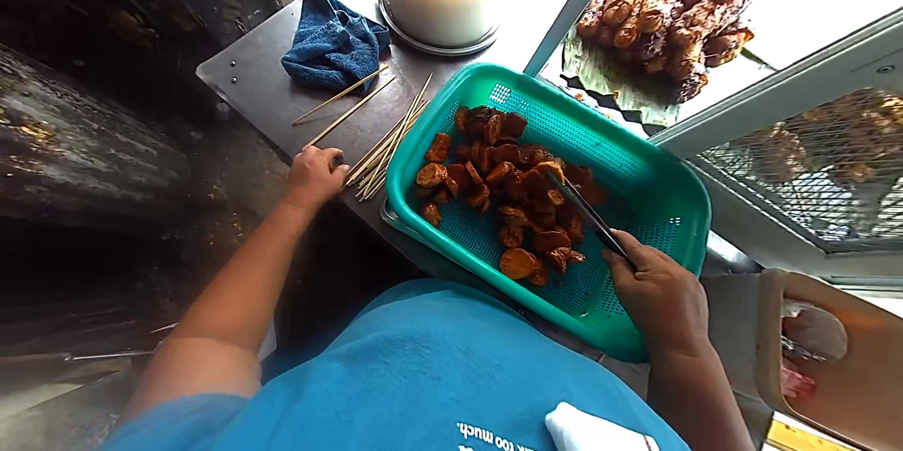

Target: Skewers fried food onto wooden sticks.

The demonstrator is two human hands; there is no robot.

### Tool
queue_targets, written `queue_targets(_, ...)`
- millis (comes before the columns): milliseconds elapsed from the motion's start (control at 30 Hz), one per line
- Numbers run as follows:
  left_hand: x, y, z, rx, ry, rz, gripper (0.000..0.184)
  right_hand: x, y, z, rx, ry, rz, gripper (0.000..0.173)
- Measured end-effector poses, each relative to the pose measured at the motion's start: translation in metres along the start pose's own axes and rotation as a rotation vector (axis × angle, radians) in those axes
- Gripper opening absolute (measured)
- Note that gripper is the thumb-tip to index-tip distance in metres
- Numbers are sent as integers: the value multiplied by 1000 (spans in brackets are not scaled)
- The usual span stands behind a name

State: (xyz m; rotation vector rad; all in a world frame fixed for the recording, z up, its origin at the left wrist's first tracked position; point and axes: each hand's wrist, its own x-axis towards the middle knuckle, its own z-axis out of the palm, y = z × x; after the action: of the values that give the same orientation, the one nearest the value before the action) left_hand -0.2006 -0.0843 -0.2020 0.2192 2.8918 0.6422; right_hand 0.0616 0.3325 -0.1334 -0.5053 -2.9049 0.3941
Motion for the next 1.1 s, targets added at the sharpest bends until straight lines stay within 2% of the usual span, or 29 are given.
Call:
queue_targets(133,-12,-6,11,-4,39,-32,34,2,2,-3,14,-9,2,31)
queue_targets(267,-28,-13,-1,-91,20,-125,34,-7,11,-13,48,30,18,32)
queue_targets(400,-37,-4,-9,-186,7,-232,40,-5,2,-14,22,-70,38,31)
queue_targets(500,-35,12,1,-236,66,-209,37,5,-7,-14,-15,-92,56,29)
queue_targets(600,-33,21,10,-146,89,-178,39,8,-10,-17,-27,-120,71,30)
queue_targets(733,-36,14,10,-120,100,-166,36,5,-8,-24,2,-86,59,32)
queue_targets(833,-42,10,14,-186,128,-164,41,17,-7,-20,-104,-97,0,34)
queue_targets(1000,-44,9,19,-177,71,-175,41,35,-7,-14,-197,-188,-16,33)
queue_targets(1100,-43,1,19,-303,23,-220,38,35,-8,-17,-73,-282,17,27)
